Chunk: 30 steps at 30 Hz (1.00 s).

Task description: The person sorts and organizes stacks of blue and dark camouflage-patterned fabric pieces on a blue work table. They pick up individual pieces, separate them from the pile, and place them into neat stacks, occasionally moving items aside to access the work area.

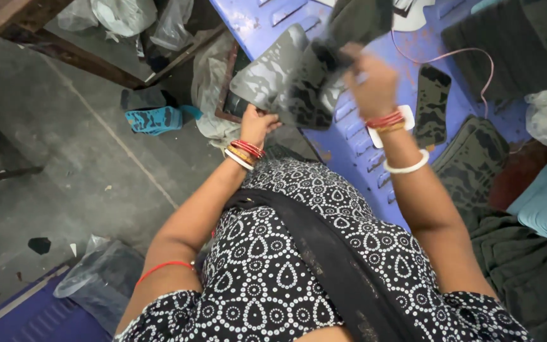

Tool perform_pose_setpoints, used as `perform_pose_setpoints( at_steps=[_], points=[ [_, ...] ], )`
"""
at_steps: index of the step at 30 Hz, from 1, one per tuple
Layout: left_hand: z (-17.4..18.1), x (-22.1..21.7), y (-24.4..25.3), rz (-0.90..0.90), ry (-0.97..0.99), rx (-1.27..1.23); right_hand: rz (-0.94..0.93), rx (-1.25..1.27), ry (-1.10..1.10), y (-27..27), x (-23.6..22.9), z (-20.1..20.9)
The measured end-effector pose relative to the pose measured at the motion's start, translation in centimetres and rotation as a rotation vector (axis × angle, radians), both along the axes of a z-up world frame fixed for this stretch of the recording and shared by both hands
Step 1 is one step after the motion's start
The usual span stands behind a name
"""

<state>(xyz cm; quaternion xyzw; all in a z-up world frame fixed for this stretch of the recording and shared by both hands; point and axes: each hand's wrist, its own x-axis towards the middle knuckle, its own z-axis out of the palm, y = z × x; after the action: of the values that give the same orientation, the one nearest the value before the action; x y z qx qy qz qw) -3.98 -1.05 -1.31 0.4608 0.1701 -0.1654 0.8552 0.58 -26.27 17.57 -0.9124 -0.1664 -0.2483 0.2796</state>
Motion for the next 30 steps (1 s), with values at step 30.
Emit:
perform_pose_setpoints(
  at_steps=[30],
  points=[
    [3.7,-1.1,-1.5,-0.174,-0.516,0.679,0.029,1.151,0.993,3.4,-1.2,-9.1]
  ],
)
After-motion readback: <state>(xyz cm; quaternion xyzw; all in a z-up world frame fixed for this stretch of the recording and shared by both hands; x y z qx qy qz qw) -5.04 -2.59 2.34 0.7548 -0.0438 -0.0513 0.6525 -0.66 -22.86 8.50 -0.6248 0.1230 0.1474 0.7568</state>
